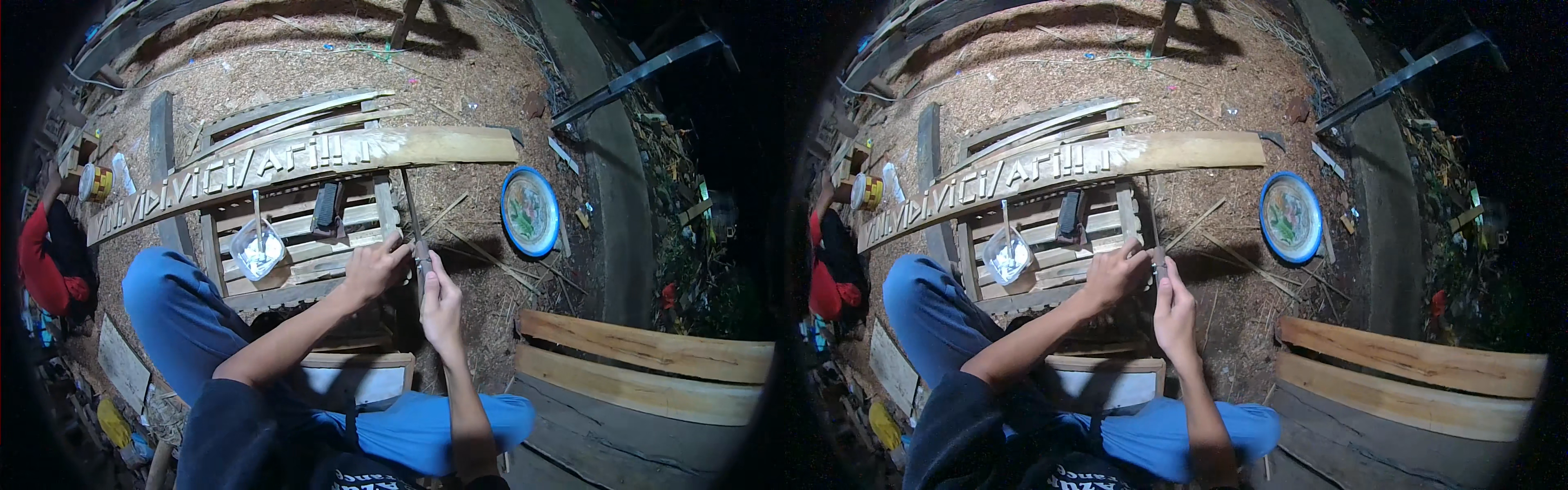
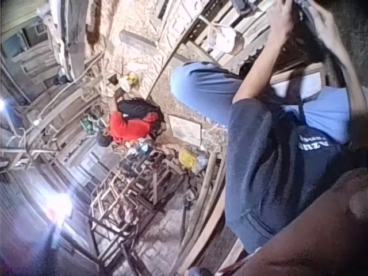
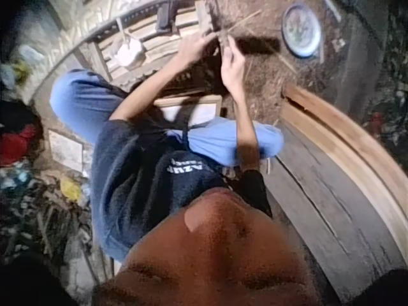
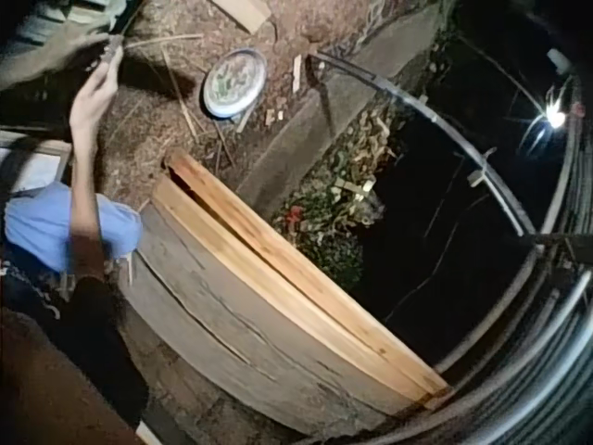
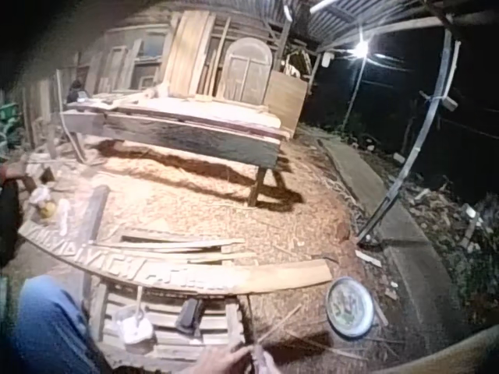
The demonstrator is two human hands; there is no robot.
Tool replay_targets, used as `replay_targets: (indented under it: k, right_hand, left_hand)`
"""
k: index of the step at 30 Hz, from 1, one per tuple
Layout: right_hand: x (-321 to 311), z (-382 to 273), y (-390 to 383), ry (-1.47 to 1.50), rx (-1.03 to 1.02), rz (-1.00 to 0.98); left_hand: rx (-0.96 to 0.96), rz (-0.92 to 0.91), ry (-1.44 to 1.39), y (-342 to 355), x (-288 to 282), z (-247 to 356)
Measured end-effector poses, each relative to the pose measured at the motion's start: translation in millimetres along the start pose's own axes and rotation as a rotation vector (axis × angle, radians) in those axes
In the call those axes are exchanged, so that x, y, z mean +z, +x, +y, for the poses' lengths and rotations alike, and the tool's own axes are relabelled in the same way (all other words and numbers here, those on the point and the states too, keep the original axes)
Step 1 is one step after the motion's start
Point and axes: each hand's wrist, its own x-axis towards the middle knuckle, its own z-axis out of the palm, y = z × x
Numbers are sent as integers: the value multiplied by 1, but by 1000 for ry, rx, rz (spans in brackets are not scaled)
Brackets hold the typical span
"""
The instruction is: The person applies glue to small wooden letters and attaches them to a board to spell out words, then uses a hand saw to trim a piece of wood.
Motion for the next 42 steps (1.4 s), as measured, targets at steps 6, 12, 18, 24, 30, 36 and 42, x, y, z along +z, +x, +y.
replay_targets:
  k: [6,12,18,24,30,36,42]
  right_hand:
    - [-17,-12,-56,-17,-47,13]
    - [-60,-20,-103,121,261,10]
    - [-63,-33,-105,283,394,1]
    - [-56,-43,-104,117,182,67]
    - [-61,-51,-94,193,71,185]
    - [-40,-15,-59,258,80,101]
    - [-26,-16,-37,172,105,60]
  left_hand:
    - [-64,-36,-41,1,-15,7]
    - [-94,1,-120,3,-10,5]
    - [-33,44,-76,4,-8,7]
    - [-43,68,-36,7,-7,10]
    - [-50,99,-52,8,-4,9]
    - [-12,127,-70,7,-2,6]
    - [-33,115,-65,3,-4,3]
